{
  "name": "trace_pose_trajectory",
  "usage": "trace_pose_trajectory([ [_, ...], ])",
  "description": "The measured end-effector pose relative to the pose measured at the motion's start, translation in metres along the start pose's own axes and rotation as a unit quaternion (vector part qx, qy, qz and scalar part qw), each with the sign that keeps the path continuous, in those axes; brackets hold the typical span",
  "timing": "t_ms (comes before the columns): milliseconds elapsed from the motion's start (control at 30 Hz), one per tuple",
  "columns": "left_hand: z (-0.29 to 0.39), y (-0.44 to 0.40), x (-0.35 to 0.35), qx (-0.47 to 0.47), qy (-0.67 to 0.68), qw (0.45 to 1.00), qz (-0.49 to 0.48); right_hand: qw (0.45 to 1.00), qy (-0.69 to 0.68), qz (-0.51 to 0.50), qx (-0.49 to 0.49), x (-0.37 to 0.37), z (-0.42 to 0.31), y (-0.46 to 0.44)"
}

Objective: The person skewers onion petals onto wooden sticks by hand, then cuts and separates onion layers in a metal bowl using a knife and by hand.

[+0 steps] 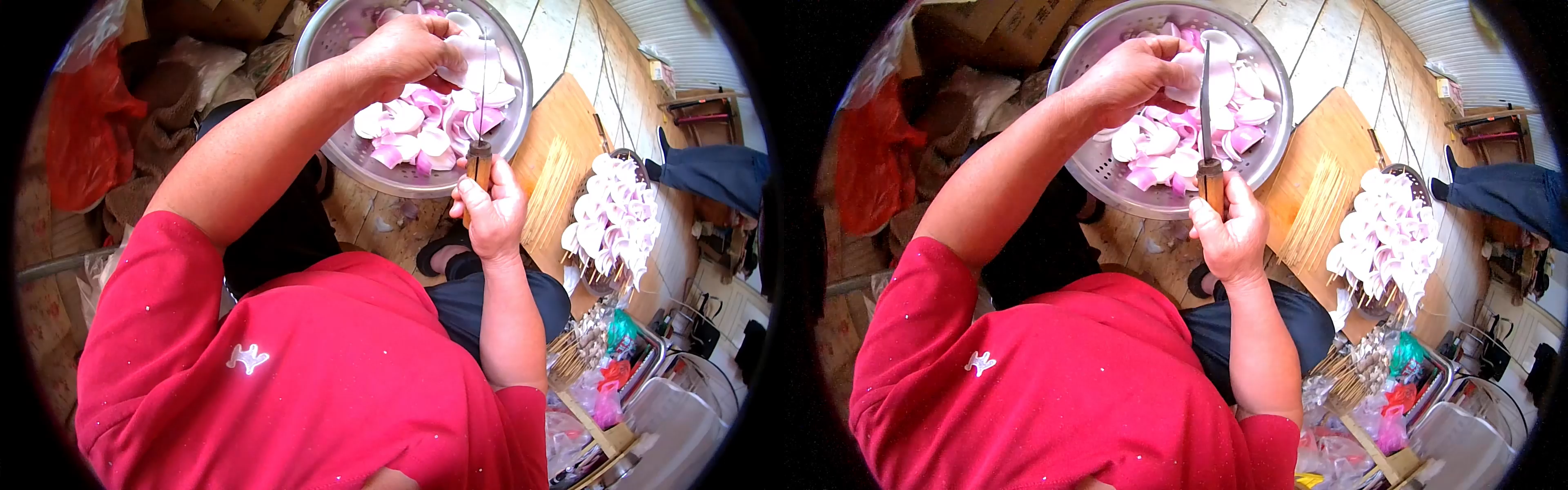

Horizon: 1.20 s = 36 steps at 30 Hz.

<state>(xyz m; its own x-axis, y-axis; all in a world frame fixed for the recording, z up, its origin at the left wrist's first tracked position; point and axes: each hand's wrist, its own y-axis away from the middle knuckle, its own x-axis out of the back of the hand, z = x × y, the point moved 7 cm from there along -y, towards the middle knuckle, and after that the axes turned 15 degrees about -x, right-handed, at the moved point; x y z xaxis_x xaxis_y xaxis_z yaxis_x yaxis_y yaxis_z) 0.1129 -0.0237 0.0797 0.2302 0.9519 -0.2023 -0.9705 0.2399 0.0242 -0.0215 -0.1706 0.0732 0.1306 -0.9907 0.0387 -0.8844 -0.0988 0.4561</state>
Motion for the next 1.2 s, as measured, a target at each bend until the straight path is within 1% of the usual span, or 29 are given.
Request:
trace_pose_trajectory([
  [133,0.001,0.002,0.000,0.001,-0.012,1.000,-0.002,1.000,0.021,0.004,-0.010,-0.002,0.002,0.000],
  [300,0.001,0.002,-0.001,0.011,-0.002,1.000,-0.007,0.999,-0.044,0.011,0.003,0.002,0.001,0.000],
  [467,0.006,0.005,-0.002,0.006,-0.004,1.000,-0.003,0.999,-0.039,0.018,-0.006,0.006,0.003,-0.002],
  [567,0.005,0.004,-0.001,0.026,0.013,0.999,-0.019,0.999,-0.041,0.020,-0.008,0.008,0.005,-0.002],
  [633,0.004,0.003,0.004,0.042,0.037,0.998,0.007,0.999,-0.044,0.019,-0.010,0.009,0.006,-0.001],
  [667,0.006,0.002,0.006,0.037,0.026,0.999,0.014,0.999,-0.045,0.020,-0.012,0.009,0.006,-0.001],
  [733,0.005,0.001,0.009,0.048,0.030,0.998,0.007,0.999,-0.047,0.020,-0.013,0.011,0.007,0.000],
  [800,0.004,0.001,0.008,0.059,0.035,0.998,0.000,1.000,-0.019,0.018,-0.011,0.013,0.009,0.002],
  [867,0.004,0.004,0.001,0.068,0.034,0.996,-0.036,0.999,-0.027,0.028,-0.011,0.015,0.013,0.005],
  [900,0.003,0.006,-0.001,0.070,0.035,0.996,-0.038,0.999,-0.034,0.038,-0.011,0.016,0.015,0.008],
  [967,-0.003,0.014,-0.010,0.094,0.041,0.992,-0.067,0.998,-0.046,0.042,-0.017,0.017,0.021,0.014],
  [1000,-0.004,0.018,-0.015,0.095,0.025,0.991,-0.090,0.997,-0.057,0.043,-0.021,0.017,0.024,0.017],
  [1033,-0.004,0.021,-0.018,0.097,0.027,0.991,-0.094,0.997,-0.057,0.047,-0.022,0.018,0.027,0.020],
  [1100,-0.010,0.034,-0.029,0.136,0.015,0.981,-0.138,0.996,-0.064,0.056,-0.016,0.018,0.032,0.029],
  [1200,-0.023,0.054,-0.044,0.187,0.039,0.964,-0.184,0.993,-0.093,0.075,-0.018,0.015,0.043,0.045],
])
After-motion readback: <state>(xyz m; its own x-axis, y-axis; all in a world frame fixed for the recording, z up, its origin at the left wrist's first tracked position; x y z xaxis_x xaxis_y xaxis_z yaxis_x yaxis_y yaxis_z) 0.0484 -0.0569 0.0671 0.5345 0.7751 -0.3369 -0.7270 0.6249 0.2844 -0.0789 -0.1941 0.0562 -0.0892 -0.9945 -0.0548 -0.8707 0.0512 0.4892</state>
